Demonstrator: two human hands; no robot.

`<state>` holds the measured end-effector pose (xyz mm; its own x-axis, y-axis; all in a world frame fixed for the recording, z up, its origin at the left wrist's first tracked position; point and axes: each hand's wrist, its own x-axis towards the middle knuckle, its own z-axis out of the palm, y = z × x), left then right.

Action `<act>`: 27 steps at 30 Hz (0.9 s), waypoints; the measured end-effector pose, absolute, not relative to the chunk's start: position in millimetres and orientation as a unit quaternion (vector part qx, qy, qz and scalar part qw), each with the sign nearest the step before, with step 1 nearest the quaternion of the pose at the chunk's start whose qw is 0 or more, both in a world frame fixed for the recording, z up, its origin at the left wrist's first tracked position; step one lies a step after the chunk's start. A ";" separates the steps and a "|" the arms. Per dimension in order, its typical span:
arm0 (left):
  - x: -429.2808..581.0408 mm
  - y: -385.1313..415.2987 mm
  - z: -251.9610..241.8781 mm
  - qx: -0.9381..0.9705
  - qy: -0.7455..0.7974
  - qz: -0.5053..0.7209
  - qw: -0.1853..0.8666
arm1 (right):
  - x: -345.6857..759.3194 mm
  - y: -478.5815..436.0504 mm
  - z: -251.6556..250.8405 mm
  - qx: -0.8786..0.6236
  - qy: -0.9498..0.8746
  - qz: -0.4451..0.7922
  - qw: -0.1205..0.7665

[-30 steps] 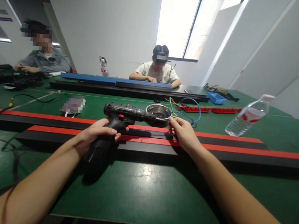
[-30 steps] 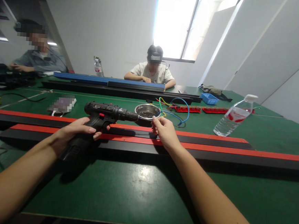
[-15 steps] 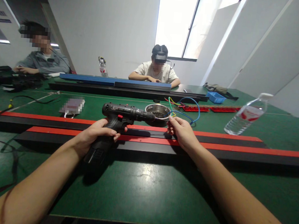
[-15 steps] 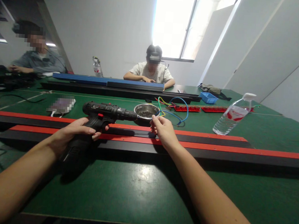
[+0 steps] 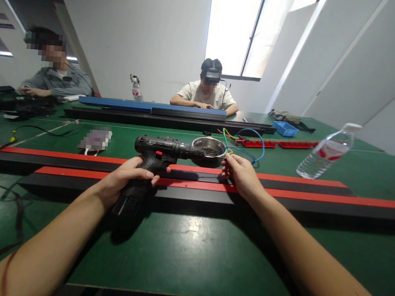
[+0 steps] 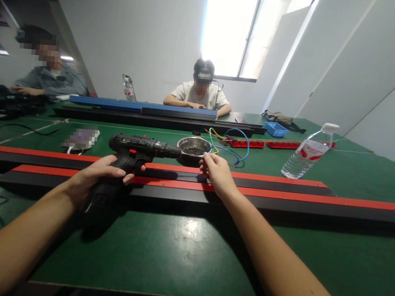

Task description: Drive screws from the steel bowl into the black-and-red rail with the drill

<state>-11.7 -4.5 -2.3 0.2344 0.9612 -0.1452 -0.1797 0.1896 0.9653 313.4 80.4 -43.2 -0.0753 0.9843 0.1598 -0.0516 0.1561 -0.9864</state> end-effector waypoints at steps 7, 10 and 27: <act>-12.3 -4.6 -1.3 0.454 0.421 0.442 0.649 | 312.4 80.2 -43.3 -0.430 -0.562 0.471 0.527; -11.1 -3.7 -0.2 0.454 0.426 0.442 0.645 | 311.0 78.2 -41.4 -0.438 -0.570 0.454 0.526; -13.7 -2.9 -3.9 0.445 0.438 0.449 0.639 | 313.5 70.5 -38.8 -0.511 -0.690 0.217 0.465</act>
